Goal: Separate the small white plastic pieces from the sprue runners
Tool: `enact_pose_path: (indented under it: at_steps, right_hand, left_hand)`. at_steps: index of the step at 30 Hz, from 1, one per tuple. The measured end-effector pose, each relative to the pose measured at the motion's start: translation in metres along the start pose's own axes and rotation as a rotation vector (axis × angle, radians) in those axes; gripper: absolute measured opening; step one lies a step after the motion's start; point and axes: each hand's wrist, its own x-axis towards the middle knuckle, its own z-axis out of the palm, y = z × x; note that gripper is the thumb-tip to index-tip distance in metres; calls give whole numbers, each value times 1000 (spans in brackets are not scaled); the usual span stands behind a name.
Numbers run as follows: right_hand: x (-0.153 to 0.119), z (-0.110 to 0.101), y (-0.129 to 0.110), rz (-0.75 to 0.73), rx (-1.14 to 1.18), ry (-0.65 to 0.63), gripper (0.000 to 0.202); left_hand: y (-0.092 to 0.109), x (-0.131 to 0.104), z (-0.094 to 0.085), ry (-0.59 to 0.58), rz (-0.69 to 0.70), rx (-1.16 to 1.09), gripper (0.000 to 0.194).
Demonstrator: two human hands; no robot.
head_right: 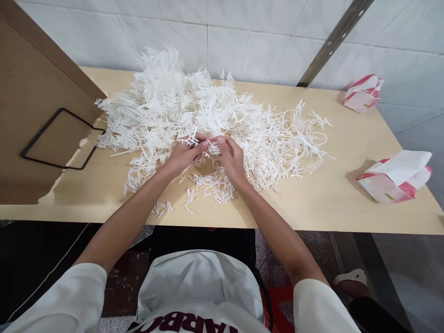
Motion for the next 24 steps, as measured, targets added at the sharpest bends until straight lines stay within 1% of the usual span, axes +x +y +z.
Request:
enact_pose_path:
  at_steps: [4, 6, 8, 11, 14, 16, 18, 19, 20, 22, 23, 24]
  right_hand:
    - [1, -1, -2, 45, -54, -88, 34]
    - [3, -3, -1, 7, -111, -152, 35]
    - [6, -7, 0, -71, -165, -216, 36]
    - [11, -14, 1, -198, -298, -340, 31]
    - [13, -19, 2, -265, -505, -430, 21]
    - [12, -19, 1, -274, -603, -442, 15]
    - [9, -16, 0, -282, -643, -438, 12]
    - [8, -14, 0, -291, -651, -429, 12]
    - [7, -13, 0, -302, -654, -410, 13]
    - [5, -10, 1, -312, -655, -346, 17]
    - [5, -10, 2, -311, -649, -305, 19]
    - [5, -10, 3, -309, -635, -257, 21]
  left_hand:
    - [-1, -2, 1, 16, 110, 140, 31]
    - [-2, -4, 2, 30, 167, 233, 29]
    - [-4, -4, 1, 23, 206, 336, 23]
    - [-5, -6, -1, -20, 256, 605, 10]
    - [-3, -10, -1, -64, 284, 947, 25]
    - [-2, -12, 1, -93, 284, 1092, 31]
    - [0, -15, 3, -104, 275, 1141, 31]
    - [1, -15, 4, -90, 266, 1139, 28]
    - [2, -15, 4, -56, 255, 1124, 24]
    - [3, -15, 3, 57, 234, 1062, 11]
    - [3, -14, 2, 117, 228, 1013, 10]
    - [3, -13, 1, 159, 225, 947, 15]
